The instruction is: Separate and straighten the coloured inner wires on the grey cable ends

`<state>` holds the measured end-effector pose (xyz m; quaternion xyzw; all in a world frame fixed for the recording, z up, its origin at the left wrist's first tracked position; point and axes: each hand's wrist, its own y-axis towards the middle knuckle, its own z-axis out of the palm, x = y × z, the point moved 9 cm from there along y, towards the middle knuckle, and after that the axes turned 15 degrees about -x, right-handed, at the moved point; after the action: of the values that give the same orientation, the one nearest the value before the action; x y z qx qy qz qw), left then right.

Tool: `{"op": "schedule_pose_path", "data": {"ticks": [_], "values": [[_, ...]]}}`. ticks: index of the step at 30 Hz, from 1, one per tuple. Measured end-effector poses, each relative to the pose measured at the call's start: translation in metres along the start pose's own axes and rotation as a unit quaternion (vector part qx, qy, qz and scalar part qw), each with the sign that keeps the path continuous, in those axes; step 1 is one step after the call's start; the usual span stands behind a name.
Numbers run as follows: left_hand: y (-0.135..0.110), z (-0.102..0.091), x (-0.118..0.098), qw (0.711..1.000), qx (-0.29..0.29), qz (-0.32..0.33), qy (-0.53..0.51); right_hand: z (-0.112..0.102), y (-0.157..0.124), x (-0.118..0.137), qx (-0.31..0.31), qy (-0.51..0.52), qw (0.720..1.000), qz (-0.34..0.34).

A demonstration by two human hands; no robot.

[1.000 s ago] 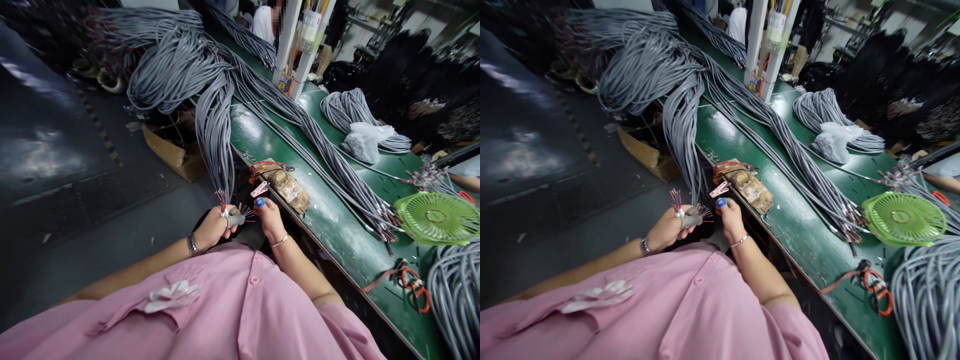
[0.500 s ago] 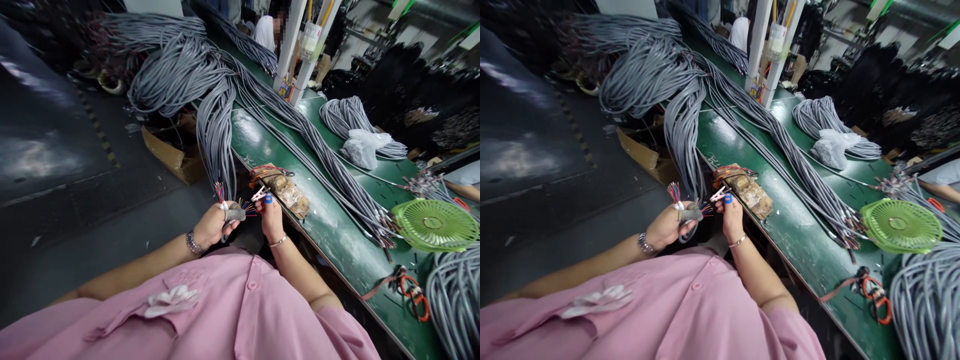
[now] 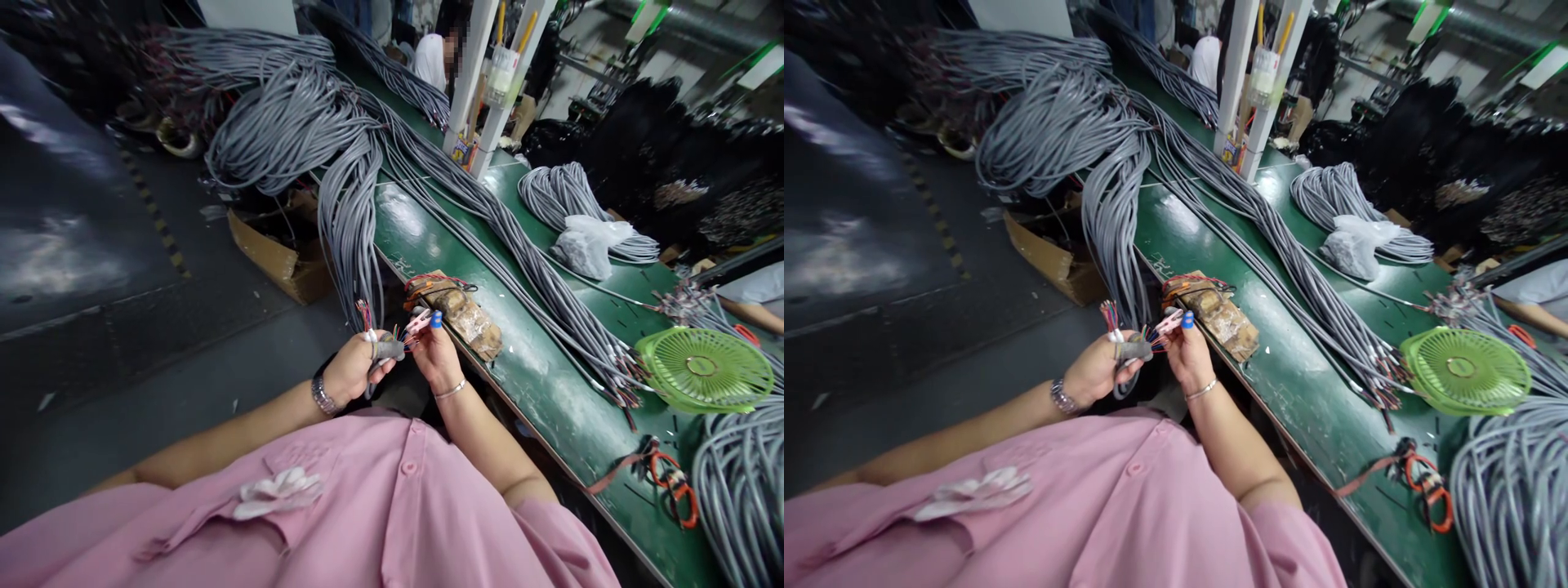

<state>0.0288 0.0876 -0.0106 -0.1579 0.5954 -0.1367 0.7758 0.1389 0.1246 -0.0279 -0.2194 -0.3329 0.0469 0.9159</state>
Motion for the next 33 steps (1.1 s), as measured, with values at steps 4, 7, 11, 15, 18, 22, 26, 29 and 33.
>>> {"op": "schedule_pose_path", "data": {"ticks": [4,7,11,15,18,22,26,29,33], "values": [[-0.0025,-0.0044,0.0005,1.0,-0.005,-0.003,-0.004,0.0003,-0.0002,-0.0005,0.004,0.006,1.0,0.003],[-0.0024,-0.0058,0.0004,1.0,-0.001,0.0,-0.005,-0.001,0.0004,-0.0012,0.002,0.003,1.0,0.003],[0.0002,-0.003,0.0009,1.0,0.01,0.007,0.0,-0.0027,0.0001,-0.0015,-0.014,0.007,1.0,0.005],[0.0027,-0.0029,0.0046,1.0,0.002,0.001,0.015,-0.0018,-0.0013,-0.0011,-0.022,0.003,1.0,0.008],[0.0031,-0.0043,0.0053,1.0,-0.002,0.003,0.015,-0.0005,-0.0017,-0.0004,-0.015,0.001,1.0,0.003],[0.003,-0.0058,0.0064,1.0,-0.002,0.007,0.024,-0.0014,-0.0002,-0.0018,-0.008,-0.002,1.0,0.005],[0.0041,-0.0058,0.0069,1.0,-0.002,0.01,0.026,-0.002,0.0007,-0.0017,-0.007,-0.017,1.0,-0.001],[0.005,-0.0046,0.0073,1.0,0.0,0.006,0.028,-0.0034,0.0011,-0.0015,-0.015,-0.03,0.999,-0.004],[0.0055,-0.0026,0.0061,1.0,0.0,0.002,0.029,-0.0026,0.0012,-0.0021,-0.004,-0.023,1.0,-0.004]]}}
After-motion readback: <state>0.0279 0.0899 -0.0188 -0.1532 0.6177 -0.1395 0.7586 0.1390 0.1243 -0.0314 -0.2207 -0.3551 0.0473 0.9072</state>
